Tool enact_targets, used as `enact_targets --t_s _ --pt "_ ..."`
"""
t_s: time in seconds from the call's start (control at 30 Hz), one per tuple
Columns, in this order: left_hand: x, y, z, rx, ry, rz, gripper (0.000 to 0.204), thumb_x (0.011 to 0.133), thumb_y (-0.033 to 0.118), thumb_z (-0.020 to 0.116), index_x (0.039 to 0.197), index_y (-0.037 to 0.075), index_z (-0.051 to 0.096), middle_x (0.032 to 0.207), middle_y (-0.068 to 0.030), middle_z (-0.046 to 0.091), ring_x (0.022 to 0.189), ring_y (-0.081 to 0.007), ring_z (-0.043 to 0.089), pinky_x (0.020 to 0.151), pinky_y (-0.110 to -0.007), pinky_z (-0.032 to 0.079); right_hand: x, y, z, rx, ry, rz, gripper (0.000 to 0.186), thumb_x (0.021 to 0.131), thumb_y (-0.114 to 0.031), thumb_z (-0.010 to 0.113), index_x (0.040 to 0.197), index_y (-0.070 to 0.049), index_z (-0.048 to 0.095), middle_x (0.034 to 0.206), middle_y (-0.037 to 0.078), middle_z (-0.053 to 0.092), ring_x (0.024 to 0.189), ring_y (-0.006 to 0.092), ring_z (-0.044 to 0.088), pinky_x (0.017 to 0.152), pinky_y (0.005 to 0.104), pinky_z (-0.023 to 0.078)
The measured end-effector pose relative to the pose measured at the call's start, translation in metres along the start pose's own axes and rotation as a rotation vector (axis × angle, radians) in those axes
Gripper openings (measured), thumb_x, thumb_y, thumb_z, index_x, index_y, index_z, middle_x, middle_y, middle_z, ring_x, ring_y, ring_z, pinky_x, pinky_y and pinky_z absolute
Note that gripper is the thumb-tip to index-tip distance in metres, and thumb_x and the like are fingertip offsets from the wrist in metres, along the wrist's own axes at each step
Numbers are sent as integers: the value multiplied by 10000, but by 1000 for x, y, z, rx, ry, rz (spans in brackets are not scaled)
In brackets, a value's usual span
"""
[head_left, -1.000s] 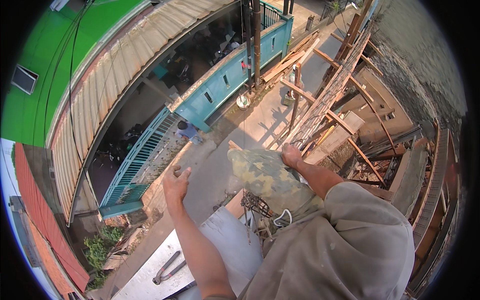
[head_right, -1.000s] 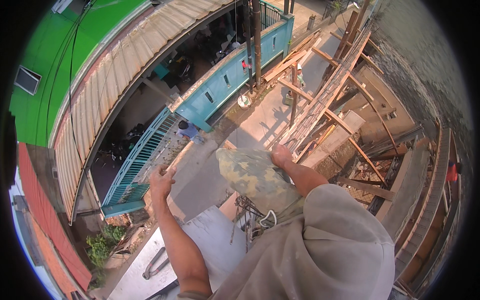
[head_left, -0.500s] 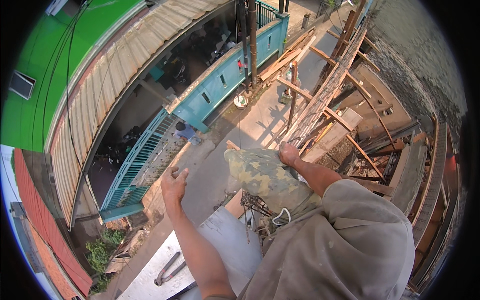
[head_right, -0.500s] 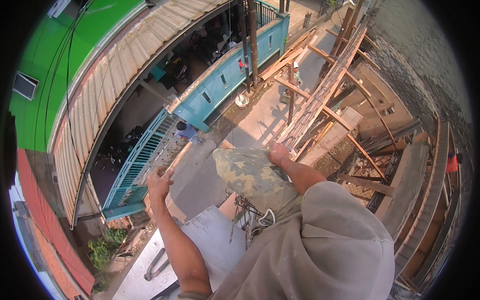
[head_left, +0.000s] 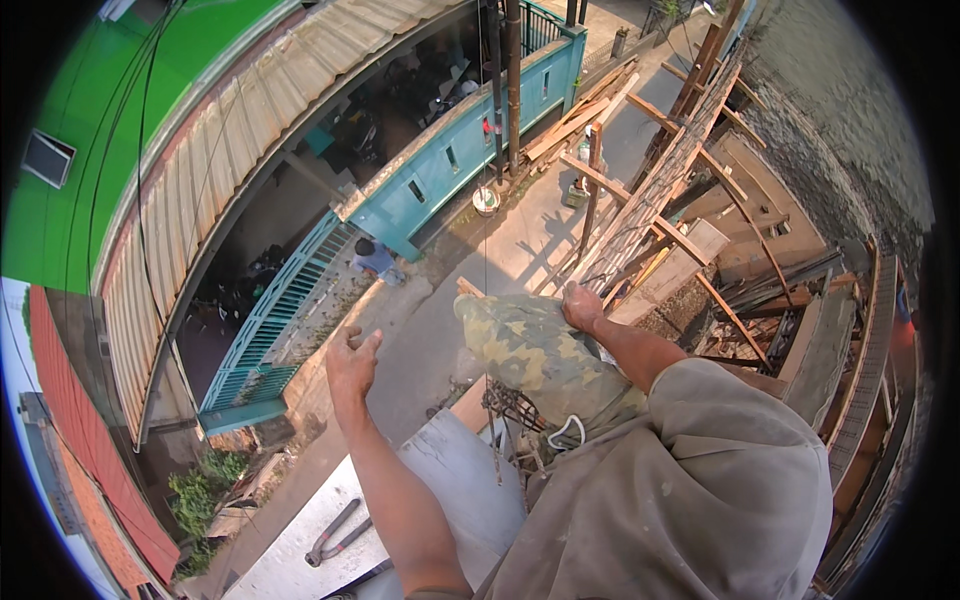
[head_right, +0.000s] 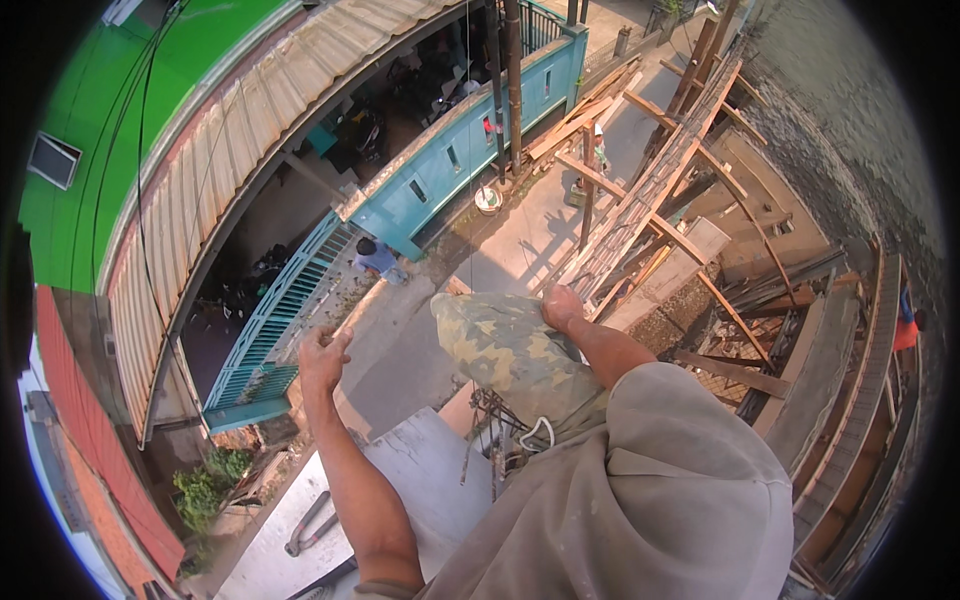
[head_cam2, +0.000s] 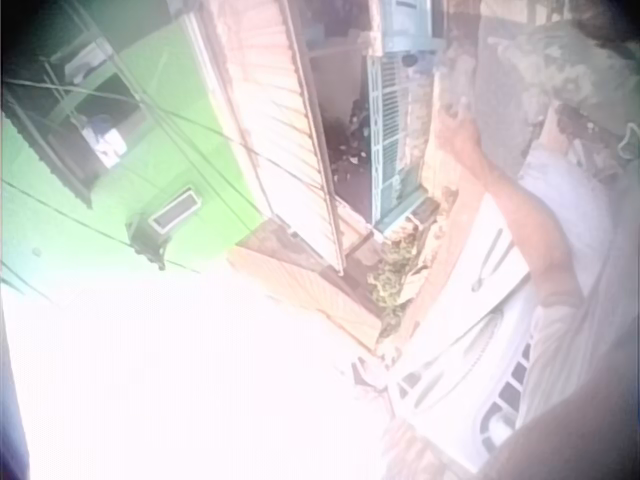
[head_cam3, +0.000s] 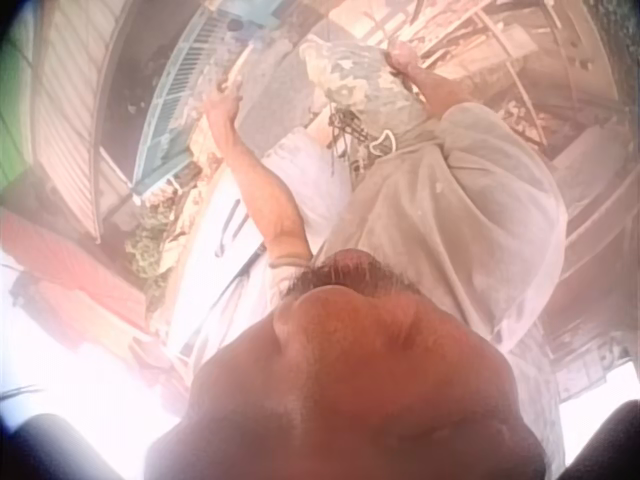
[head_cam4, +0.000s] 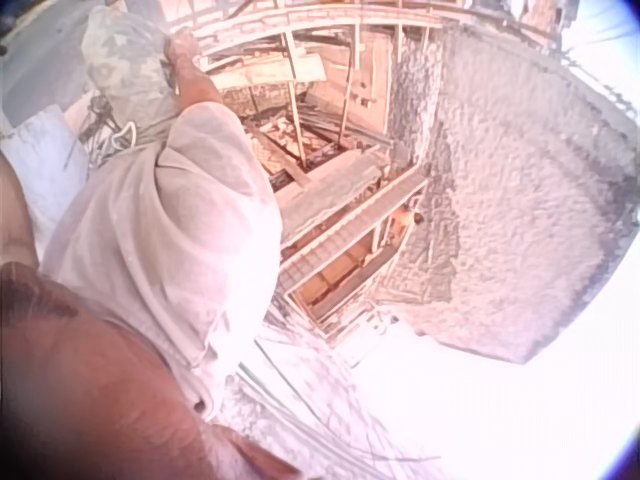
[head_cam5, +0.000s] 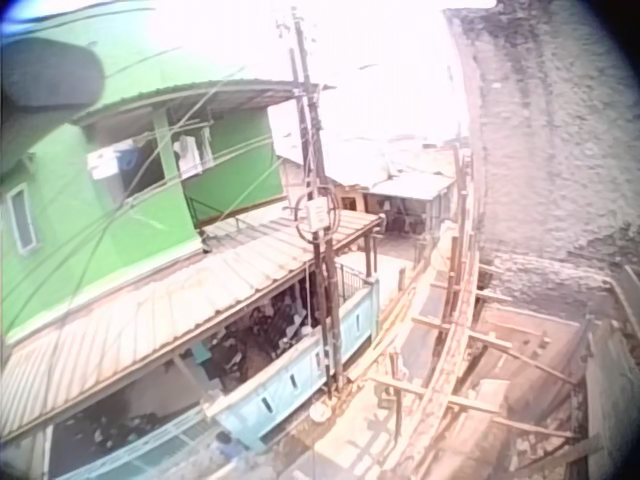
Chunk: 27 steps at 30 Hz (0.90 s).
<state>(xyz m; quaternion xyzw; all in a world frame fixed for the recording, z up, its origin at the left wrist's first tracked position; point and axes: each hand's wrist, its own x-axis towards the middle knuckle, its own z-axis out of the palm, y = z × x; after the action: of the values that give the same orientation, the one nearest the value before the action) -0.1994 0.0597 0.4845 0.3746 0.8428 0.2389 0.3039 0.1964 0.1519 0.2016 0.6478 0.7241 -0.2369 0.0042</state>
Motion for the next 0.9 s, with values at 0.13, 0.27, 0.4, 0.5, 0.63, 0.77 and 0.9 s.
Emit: enact_targets --t_s 0.13,0.27,0.4,0.5,0.63,0.77,0.9 --pt "3 -11 -2 7 20 48 558 800 286 742 1147 -125 597 850 -192 677 628 -211 662 557 -307 520 -2 -8 -2 45 3 15 244 830 -173 542 983 -6 631 965 259 669 961 417 643 841 499 517" --pt "3 -12 -4 -1 26 36 551 800 274 741 1150 -125 594 873 -201 676 644 -213 664 556 -308 524 -6 -18 -12 49 -19 33 224 849 -192 539 960 -13 615 937 237 654 915 415 637 793 505 513" --pt "6 -7 3 -33 -4 45 532 798 256 746 1147 -117 598 907 -212 675 653 -207 664 556 -306 529 4 18 15 -31 45 -58 236 875 -212 514 978 -16 595 931 241 663 911 426 633 801 513 501" --pt "5 -18 -4 -32 31 38 521 799 245 747 1150 -110 599 918 -212 677 656 -203 664 555 -303 531 -5 -13 -2 32 10 -12 250 914 -222 470 1002 -17 583 934 257 659 910 438 627 806 513 494" --pt "6 -18 -2 -26 30 16 530 796 259 747 1178 -75 596 806 -144 670 654 -179 635 612 -314 496 -7 -19 -12 117 30 43 264 947 -245 449 1001 -18 573 916 269 650 901 449 619 793 525 486" --pt "2 -8 -2 -19 5 2 523 799 255 747 1177 -74 597 816 -152 676 653 -180 639 605 -317 500 -5 -5 -2 68 52 -31 252 945 -245 458 987 -21 567 897 265 649 882 453 618 791 529 483" --pt "-1 -5 -5 10 11 -1 514 802 249 747 1171 -75 598 819 -159 678 648 -185 643 594 -316 503 -2 -6 4 39 11 -69 242 940 -237 464 975 -18 560 882 264 649 875 454 617 771 526 488"
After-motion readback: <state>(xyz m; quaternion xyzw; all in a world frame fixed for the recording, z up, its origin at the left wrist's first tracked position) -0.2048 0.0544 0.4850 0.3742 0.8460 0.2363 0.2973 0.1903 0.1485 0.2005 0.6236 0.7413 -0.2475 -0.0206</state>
